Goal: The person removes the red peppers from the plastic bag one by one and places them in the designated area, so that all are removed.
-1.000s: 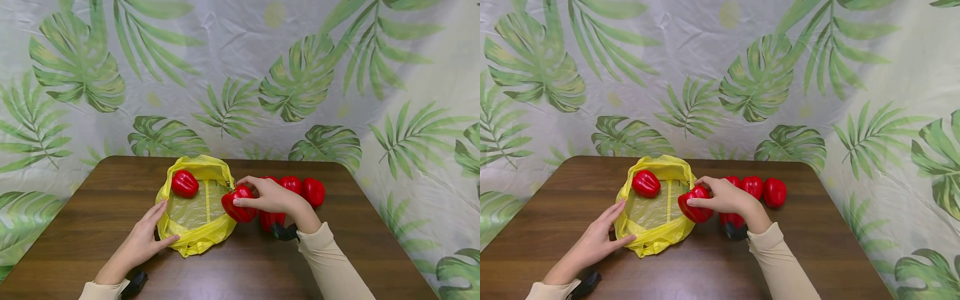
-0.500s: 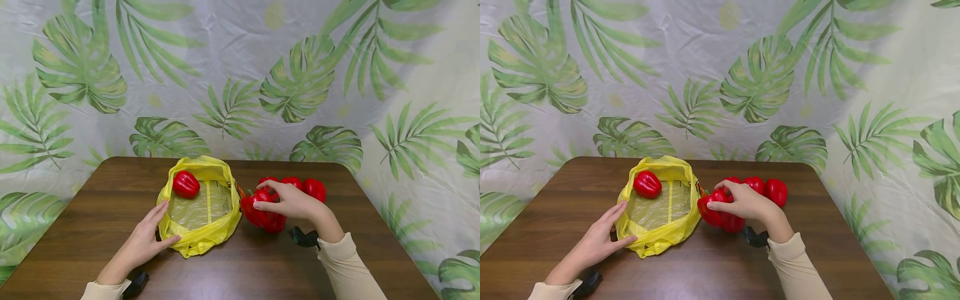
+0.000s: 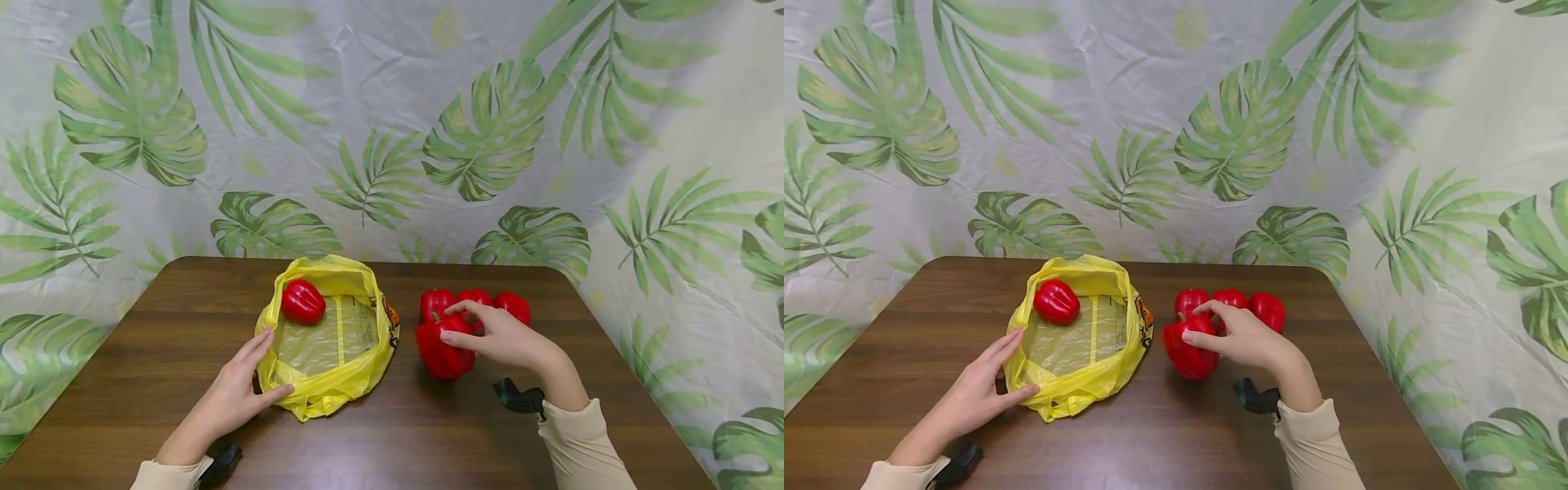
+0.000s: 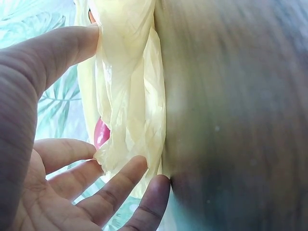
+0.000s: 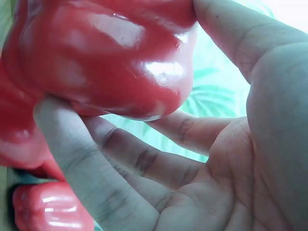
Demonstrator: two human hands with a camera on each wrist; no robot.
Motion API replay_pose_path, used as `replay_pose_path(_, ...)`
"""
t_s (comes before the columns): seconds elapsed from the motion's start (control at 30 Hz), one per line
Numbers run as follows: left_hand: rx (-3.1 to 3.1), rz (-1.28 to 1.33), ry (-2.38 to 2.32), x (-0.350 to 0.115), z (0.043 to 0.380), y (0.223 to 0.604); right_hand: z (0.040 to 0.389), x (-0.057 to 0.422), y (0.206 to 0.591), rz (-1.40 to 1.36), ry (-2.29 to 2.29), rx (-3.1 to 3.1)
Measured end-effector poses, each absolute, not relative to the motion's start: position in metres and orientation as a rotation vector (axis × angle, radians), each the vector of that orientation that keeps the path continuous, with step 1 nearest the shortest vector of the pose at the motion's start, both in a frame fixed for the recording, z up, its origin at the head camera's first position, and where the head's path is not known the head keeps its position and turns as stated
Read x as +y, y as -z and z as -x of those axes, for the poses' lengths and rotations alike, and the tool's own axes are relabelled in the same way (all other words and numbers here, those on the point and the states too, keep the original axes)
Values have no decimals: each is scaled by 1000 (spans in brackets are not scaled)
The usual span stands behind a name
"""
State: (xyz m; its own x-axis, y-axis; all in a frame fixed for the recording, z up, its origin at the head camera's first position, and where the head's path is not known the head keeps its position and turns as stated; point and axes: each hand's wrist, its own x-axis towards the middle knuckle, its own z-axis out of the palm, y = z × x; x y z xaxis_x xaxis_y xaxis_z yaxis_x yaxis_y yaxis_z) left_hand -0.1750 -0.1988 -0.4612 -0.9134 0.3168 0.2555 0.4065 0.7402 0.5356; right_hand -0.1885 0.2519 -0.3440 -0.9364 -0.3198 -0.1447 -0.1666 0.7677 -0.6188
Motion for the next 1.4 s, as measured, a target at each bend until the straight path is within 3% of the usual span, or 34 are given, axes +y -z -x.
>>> replay_pose_path(1.4,-2788,587,911,-200,175,465,184,322,371,180,1091,2672)
